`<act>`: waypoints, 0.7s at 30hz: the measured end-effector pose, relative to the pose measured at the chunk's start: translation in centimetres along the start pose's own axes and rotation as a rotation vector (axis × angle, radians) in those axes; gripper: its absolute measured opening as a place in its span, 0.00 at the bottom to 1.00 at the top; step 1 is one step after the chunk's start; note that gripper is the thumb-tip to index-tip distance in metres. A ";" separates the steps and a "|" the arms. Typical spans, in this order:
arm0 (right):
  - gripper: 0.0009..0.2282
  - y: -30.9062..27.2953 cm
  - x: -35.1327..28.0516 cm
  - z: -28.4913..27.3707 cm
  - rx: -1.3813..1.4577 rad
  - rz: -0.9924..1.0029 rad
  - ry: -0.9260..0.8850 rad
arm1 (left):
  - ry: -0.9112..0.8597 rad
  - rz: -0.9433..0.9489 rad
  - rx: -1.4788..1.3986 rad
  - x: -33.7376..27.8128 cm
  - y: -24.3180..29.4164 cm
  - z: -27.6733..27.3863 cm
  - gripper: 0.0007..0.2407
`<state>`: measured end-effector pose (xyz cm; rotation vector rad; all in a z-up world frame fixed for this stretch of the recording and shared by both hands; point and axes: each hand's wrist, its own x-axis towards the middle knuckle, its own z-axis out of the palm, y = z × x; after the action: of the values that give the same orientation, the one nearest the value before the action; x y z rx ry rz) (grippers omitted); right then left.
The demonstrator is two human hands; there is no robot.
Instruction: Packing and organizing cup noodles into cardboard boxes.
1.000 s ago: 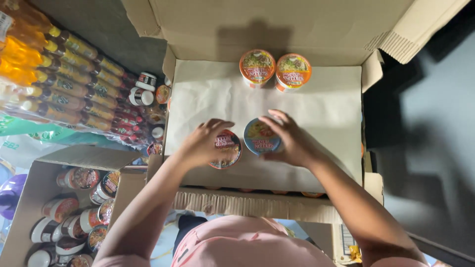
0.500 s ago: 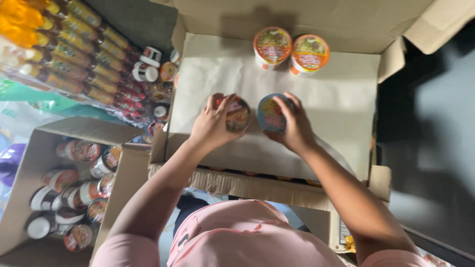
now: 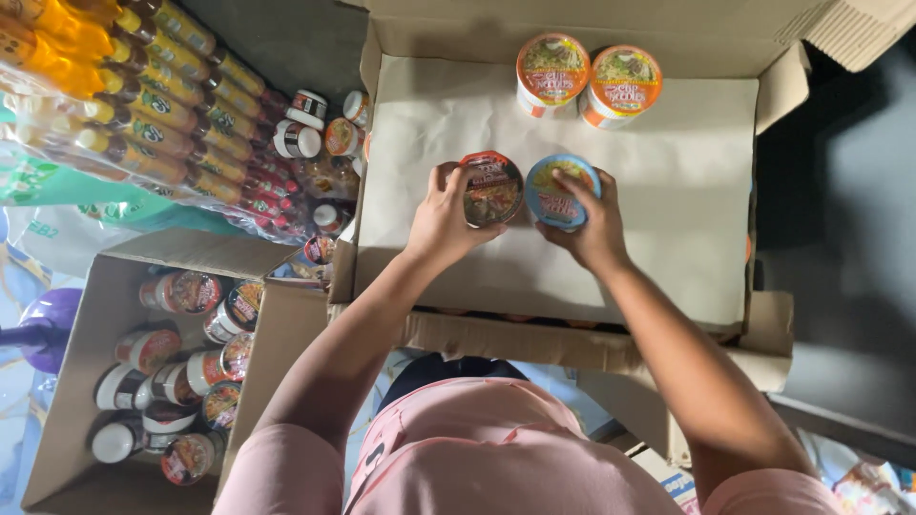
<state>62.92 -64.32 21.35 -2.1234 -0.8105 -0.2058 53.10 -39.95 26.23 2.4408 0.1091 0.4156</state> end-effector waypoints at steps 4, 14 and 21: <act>0.38 -1.0 -0.7 0.1 0.021 0.076 -0.020 | -0.040 0.020 0.017 -0.6 0.1 -1.5 0.38; 0.37 -2.9 -2.2 2.3 -0.071 0.120 0.152 | -0.057 -0.012 0.135 -1.1 0.9 -1.9 0.38; 0.34 -2.9 -0.8 1.8 -0.040 0.149 0.143 | 0.063 0.180 0.303 0.4 2.1 -0.8 0.32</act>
<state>60.31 -62.08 21.76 -2.1682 -0.5665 -0.2931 53.17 -41.09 28.21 2.7478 -0.0228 0.5931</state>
